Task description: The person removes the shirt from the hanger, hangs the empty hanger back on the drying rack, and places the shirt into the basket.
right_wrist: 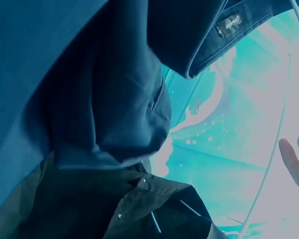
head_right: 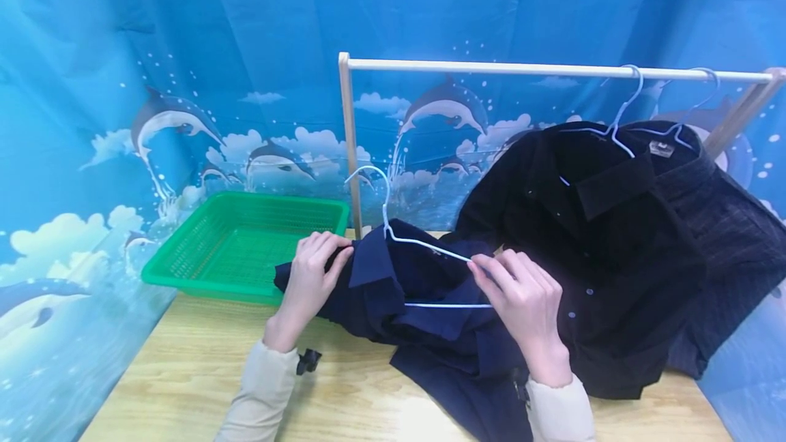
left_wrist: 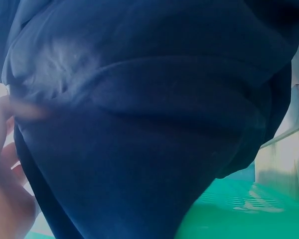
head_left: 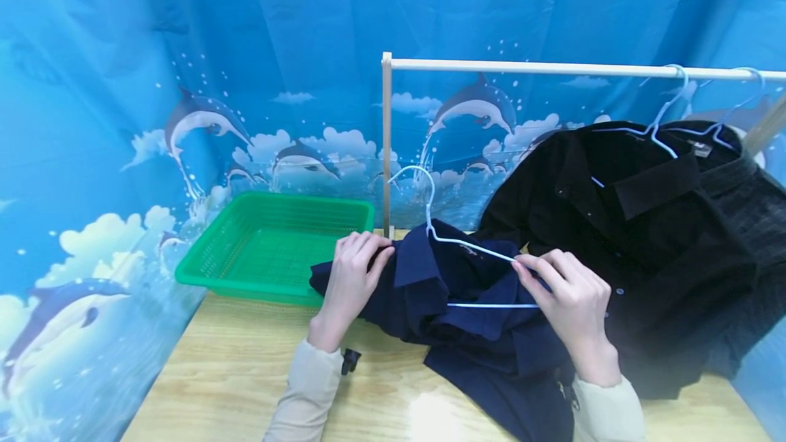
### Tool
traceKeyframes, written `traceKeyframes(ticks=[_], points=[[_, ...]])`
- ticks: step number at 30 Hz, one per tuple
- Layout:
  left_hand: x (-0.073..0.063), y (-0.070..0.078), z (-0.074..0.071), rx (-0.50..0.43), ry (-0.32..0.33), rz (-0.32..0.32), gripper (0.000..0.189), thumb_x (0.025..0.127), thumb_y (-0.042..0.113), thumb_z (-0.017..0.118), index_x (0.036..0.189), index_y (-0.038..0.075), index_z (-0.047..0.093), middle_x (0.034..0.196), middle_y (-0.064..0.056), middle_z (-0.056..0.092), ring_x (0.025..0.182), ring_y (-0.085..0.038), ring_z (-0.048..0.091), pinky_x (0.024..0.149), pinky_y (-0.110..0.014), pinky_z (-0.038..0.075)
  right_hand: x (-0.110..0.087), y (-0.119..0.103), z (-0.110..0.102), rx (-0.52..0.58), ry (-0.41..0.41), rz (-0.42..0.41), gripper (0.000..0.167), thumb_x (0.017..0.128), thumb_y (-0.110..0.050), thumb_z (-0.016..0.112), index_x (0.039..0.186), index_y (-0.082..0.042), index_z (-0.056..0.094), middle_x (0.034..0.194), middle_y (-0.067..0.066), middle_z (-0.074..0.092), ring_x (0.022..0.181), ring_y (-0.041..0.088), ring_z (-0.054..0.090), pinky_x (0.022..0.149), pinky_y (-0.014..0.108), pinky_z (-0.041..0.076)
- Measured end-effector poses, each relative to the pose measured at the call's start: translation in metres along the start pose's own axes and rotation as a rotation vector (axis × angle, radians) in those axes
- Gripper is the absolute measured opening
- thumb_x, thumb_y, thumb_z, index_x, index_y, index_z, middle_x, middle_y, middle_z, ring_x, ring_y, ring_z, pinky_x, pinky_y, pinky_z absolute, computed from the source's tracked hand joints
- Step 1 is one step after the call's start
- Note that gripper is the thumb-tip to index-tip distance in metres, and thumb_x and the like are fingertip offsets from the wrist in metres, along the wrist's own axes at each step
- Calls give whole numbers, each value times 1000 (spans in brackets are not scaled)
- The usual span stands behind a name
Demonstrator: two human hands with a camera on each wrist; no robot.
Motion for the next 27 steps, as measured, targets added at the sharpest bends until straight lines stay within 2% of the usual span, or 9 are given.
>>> traceKeyframes(ticks=[5,13,16,21,24,27], points=[[1,1,0,3,-8,1,10,99,20,67,101,11,72,94,-2,69,88,-22,61,88,-45,46,4,-1,-3,-19,30,-9,38,99,-36,67,81,-4,77,64,8,58,48,24,46,42,28,24],[-1,-3,-4,17,-9,-8,11,100,21,66,101,13,72,94,-1,69,87,-21,61,88,-45,46,6,14,-22,-42,54,59,42,99,-37,66,78,-2,75,64,10,60,51,29,49,44,31,28],[-1,-6,-5,21,-7,-9,10,100,21,66,100,13,72,93,-1,69,86,-21,62,88,-45,46,6,24,-36,-49,72,101,45,99,-40,65,78,-1,75,63,11,59,51,30,48,49,22,27],[-1,-11,-9,24,1,-16,10,100,21,66,98,13,72,92,-1,69,87,-21,63,88,-46,47,4,43,-62,-76,46,181,49,99,-42,64,80,2,75,63,13,59,55,29,46,65,7,24],[-1,-15,-13,14,21,-33,11,100,21,65,99,12,72,92,-2,69,88,-23,64,89,-47,47,3,51,-78,-113,18,211,53,100,-44,62,81,4,74,63,15,59,57,25,45,69,4,24],[-1,-19,-17,3,49,-50,12,100,20,65,99,10,72,92,-4,70,88,-25,65,88,-47,47,4,58,-96,-138,3,240,56,100,-44,61,81,7,73,64,19,59,62,4,46,73,1,26]])
Point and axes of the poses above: each hand's wrist, its own x-axis towards the middle knuckle, its own z-axis out of the palm, y = z × x, the point moved 5 cm from there along x, towards the middle knuckle
